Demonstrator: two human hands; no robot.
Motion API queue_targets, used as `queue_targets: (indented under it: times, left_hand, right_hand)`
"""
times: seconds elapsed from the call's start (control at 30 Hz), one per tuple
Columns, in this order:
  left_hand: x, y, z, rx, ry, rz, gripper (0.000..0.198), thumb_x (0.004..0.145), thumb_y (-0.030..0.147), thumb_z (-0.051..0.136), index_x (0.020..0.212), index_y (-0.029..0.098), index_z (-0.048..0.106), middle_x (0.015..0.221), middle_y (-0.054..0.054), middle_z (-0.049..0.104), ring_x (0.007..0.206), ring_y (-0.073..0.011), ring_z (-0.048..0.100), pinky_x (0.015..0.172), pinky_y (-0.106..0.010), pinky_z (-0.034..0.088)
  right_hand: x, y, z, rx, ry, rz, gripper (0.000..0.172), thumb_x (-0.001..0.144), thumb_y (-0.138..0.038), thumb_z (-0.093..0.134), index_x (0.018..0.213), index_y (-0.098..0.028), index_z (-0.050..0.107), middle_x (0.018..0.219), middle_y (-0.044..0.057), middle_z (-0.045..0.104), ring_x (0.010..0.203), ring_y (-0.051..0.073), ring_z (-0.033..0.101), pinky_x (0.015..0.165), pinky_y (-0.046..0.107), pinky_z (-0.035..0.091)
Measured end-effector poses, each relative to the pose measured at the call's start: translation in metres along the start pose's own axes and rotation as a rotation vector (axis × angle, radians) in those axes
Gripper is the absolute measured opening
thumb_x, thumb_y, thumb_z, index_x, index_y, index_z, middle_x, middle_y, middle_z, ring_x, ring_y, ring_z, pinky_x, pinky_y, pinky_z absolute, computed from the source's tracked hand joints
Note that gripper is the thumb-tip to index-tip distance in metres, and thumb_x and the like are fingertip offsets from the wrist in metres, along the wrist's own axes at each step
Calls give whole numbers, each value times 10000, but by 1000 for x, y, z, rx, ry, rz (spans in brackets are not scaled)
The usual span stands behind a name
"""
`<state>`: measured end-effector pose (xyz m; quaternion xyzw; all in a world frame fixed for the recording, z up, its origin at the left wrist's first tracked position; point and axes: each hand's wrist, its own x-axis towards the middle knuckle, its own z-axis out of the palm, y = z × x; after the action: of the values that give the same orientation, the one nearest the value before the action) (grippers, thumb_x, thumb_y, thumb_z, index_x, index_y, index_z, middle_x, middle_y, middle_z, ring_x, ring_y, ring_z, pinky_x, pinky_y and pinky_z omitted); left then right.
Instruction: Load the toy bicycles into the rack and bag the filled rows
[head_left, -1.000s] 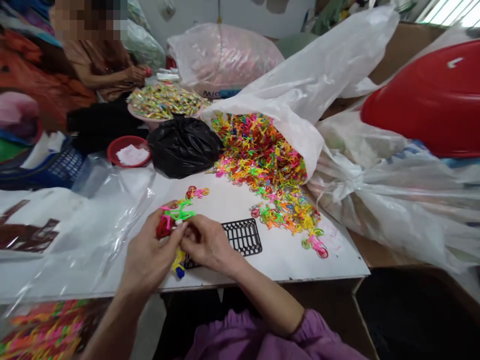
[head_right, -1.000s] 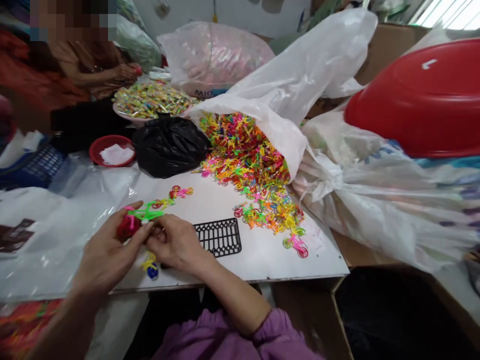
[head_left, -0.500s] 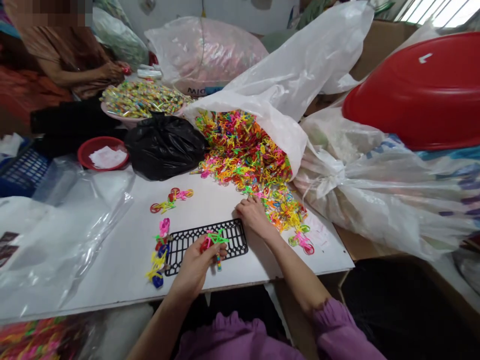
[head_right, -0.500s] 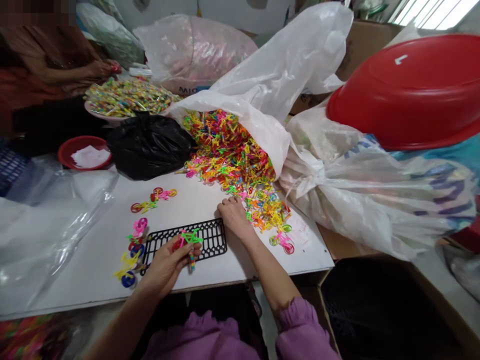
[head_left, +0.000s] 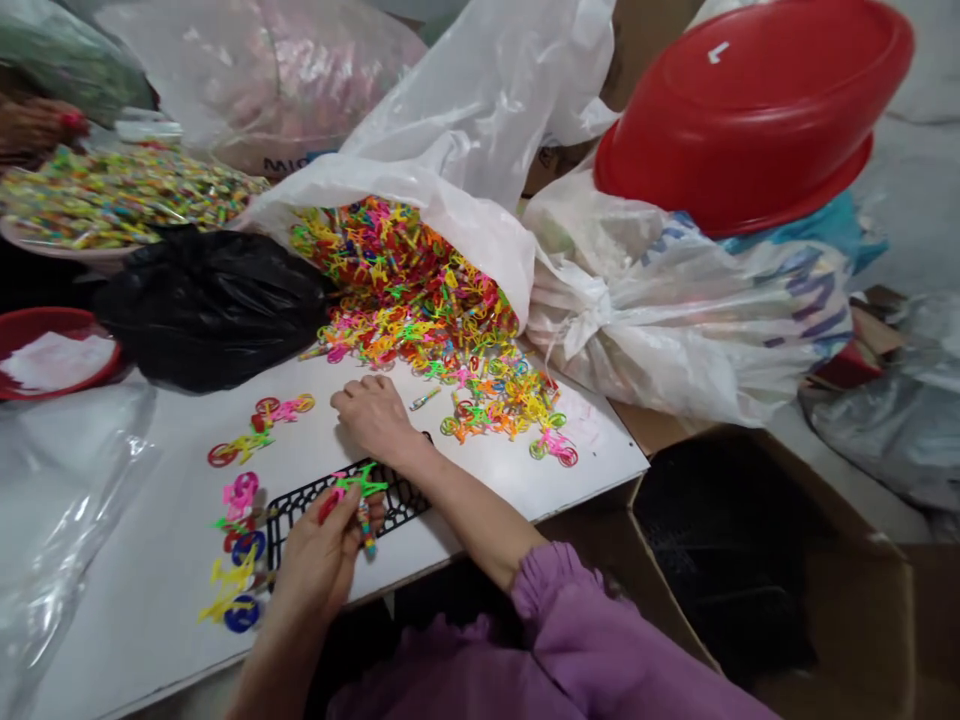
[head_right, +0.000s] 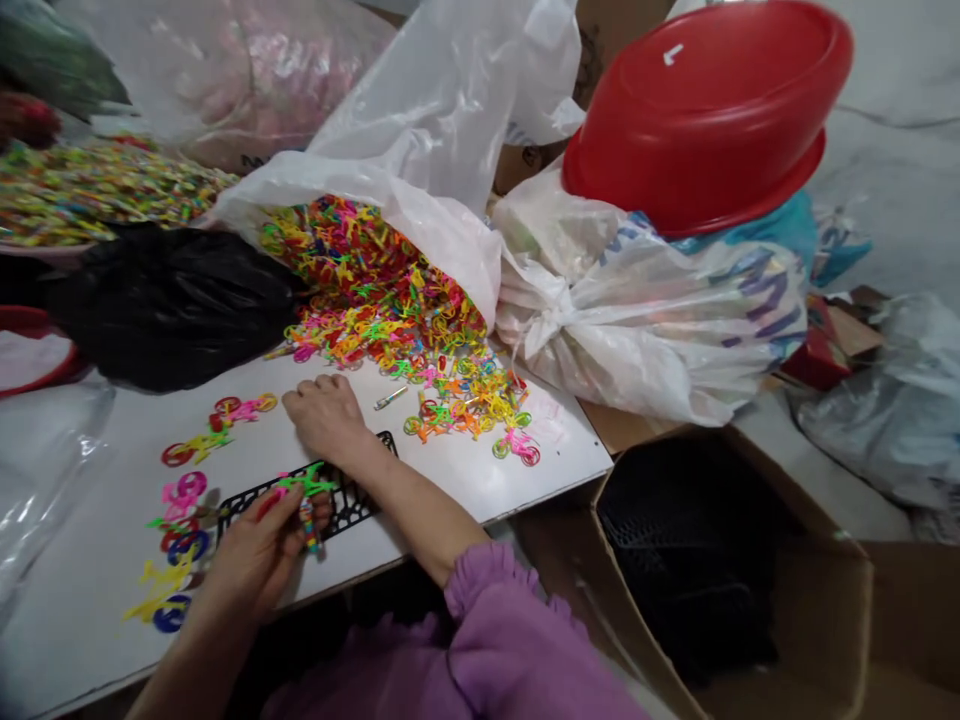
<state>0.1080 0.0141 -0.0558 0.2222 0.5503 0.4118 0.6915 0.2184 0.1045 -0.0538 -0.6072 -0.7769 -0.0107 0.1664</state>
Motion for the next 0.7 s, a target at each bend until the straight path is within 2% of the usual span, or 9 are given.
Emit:
queue_targets:
  times: [0.13,0.27,0.37,0.5,0.6,0.7]
  left_hand:
    - [-4,22,-4,26,10,62,260,557,186,740,717,174,536,641,32,618,554,-118,598,477,-198,509]
    - [-7,34,9,17,-58,149,244,570,207,740,717,176,548,645,40,612,580,-116,605,502,-196,516]
    - [-9,31,20,46,-67,111,285,552,228,757,745,164,557,619,38,606,570,-106,605,492,-165,486]
    - [-1,32,25,18,-104,51,328,551,269,763,769,141,554,644,-3,630,578,-125,615,489,-181,477]
    - [8,58,23,-54,-76,131,267,599,224,720,789,133,557,697,-37,651,597,-138,624,526,-217,504]
    - [13,100,12,-54,-85,262,206,673,208,661,842,123,578,765,-61,663,627,-137,630,545,-222,511]
  right_hand:
    - [-23,21,-1,35,-69,117,181,884,-174,442,939,-136,610,920,11,599,937,154,507,850,291,325]
    - [-47,43,-12,14,-62,194,191,881,-254,463,970,-151,598,987,65,597,967,194,499,858,326,343]
    - [-52,47,-16,-36,-119,305,200,853,-261,495,954,-119,593,986,114,603,961,239,508,844,361,347]
    - [-48,43,-6,-33,-168,269,194,817,-285,545,948,-145,578,941,93,616,929,234,526,832,349,337]
    - [-44,41,2,-24,-145,255,188,815,-278,543,963,-166,571,953,87,611,943,221,526,815,330,330]
    - [-42,42,5,-21,-162,255,204,801,-273,554,976,-172,577,950,87,613,939,218,534,809,323,327]
